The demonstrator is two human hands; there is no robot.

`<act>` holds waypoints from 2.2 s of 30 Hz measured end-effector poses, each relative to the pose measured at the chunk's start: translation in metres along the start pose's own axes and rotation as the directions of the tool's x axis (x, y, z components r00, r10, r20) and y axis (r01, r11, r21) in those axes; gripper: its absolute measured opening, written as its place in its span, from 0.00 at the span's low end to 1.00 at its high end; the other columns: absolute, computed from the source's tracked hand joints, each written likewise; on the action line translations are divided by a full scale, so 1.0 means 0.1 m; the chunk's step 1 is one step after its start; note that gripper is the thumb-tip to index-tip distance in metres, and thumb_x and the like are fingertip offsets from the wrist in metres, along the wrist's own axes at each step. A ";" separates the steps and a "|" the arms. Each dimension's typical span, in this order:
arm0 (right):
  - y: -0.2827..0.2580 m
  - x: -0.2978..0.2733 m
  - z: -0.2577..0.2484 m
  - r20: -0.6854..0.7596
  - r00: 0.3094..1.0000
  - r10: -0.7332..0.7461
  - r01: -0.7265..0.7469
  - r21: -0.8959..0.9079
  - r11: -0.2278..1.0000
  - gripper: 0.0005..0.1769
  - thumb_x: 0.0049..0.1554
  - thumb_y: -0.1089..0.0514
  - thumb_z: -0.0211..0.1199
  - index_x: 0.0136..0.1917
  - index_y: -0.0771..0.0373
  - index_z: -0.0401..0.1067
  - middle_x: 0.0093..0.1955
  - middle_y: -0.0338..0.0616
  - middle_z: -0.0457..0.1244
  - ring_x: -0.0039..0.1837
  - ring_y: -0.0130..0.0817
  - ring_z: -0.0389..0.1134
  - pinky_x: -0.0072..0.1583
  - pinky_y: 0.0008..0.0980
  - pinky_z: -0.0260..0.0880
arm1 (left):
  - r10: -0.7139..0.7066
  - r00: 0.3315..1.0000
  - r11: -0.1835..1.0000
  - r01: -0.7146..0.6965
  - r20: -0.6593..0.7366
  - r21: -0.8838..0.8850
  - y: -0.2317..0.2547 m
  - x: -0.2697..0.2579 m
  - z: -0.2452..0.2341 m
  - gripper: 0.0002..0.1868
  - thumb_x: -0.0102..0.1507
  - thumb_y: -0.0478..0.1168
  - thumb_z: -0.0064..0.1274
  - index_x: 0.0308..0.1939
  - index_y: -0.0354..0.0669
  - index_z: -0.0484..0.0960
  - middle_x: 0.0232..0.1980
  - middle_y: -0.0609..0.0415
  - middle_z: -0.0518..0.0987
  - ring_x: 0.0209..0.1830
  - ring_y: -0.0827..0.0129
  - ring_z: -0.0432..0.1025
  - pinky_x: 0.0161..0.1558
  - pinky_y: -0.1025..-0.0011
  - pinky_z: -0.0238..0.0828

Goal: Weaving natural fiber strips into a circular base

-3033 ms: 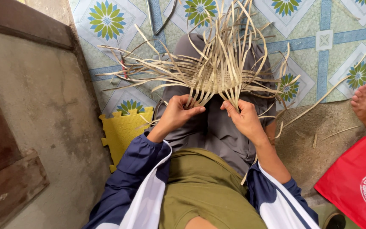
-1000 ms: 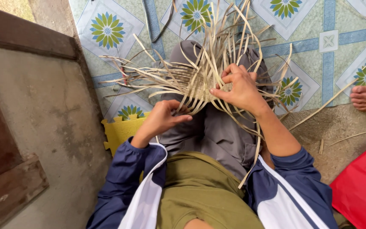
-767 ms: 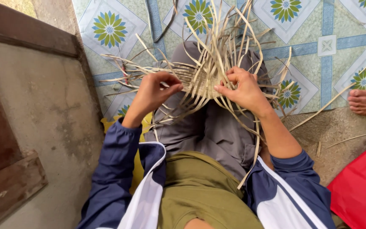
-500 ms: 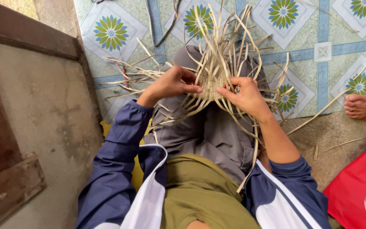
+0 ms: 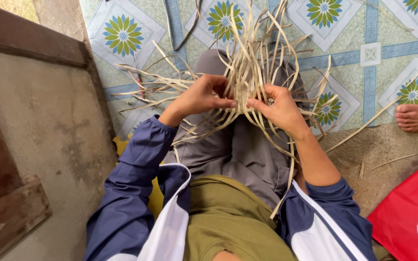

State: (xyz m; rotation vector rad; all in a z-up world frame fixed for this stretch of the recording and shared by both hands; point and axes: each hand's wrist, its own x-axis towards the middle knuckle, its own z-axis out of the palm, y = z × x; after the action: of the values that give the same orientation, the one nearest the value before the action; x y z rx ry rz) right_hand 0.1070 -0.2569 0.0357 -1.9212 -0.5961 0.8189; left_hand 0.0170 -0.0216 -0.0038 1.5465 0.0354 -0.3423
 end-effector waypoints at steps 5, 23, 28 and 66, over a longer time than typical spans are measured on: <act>-0.01 0.02 0.02 0.007 1.000 -0.002 0.002 0.039 0.999 0.07 0.58 0.57 0.74 0.46 0.59 0.78 0.37 0.34 0.70 0.44 0.17 0.65 0.51 0.24 0.67 | -0.046 0.995 0.999 0.047 -0.086 0.005 0.10 0.07 0.08 0.25 0.52 0.44 0.75 0.46 0.47 0.76 0.33 0.63 0.83 0.34 0.77 0.78 0.42 0.77 0.75; 0.09 0.10 0.02 0.060 0.996 -0.061 0.064 -0.048 0.997 0.07 0.61 0.56 0.71 0.50 0.57 0.75 0.43 0.39 0.71 0.49 0.26 0.70 0.53 0.37 0.71 | 0.524 0.823 0.214 -0.378 0.221 0.901 0.45 0.01 0.24 0.06 0.60 0.46 0.59 0.35 0.62 0.77 0.43 0.55 0.66 0.46 0.57 0.62 0.40 0.64 0.58; 0.19 0.08 0.01 0.085 0.996 -0.039 0.043 -0.045 0.998 0.08 0.60 0.58 0.71 0.52 0.58 0.75 0.44 0.43 0.71 0.50 0.32 0.71 0.50 0.38 0.73 | 0.486 0.830 0.149 -0.387 0.273 0.910 0.39 0.16 0.29 0.08 0.60 0.50 0.58 0.29 0.58 0.79 0.40 0.55 0.66 0.43 0.58 0.59 0.39 0.63 0.56; 0.02 0.14 -0.01 0.140 0.990 0.014 -0.011 -0.022 1.000 0.11 0.56 0.50 0.75 0.38 0.55 0.77 0.34 0.34 0.70 0.45 0.23 0.71 0.52 0.30 0.70 | 0.420 0.906 0.681 -0.278 -0.051 0.678 0.78 -0.41 0.58 0.10 0.68 0.42 0.55 0.37 0.39 0.76 0.35 0.44 0.72 0.38 0.42 0.74 0.39 0.52 0.70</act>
State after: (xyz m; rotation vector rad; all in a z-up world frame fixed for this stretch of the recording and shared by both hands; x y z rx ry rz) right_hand 0.1173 -0.2484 0.0298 -1.8986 -0.6809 0.9651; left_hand -0.0144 -0.0711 0.0837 2.2470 -0.2531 0.1489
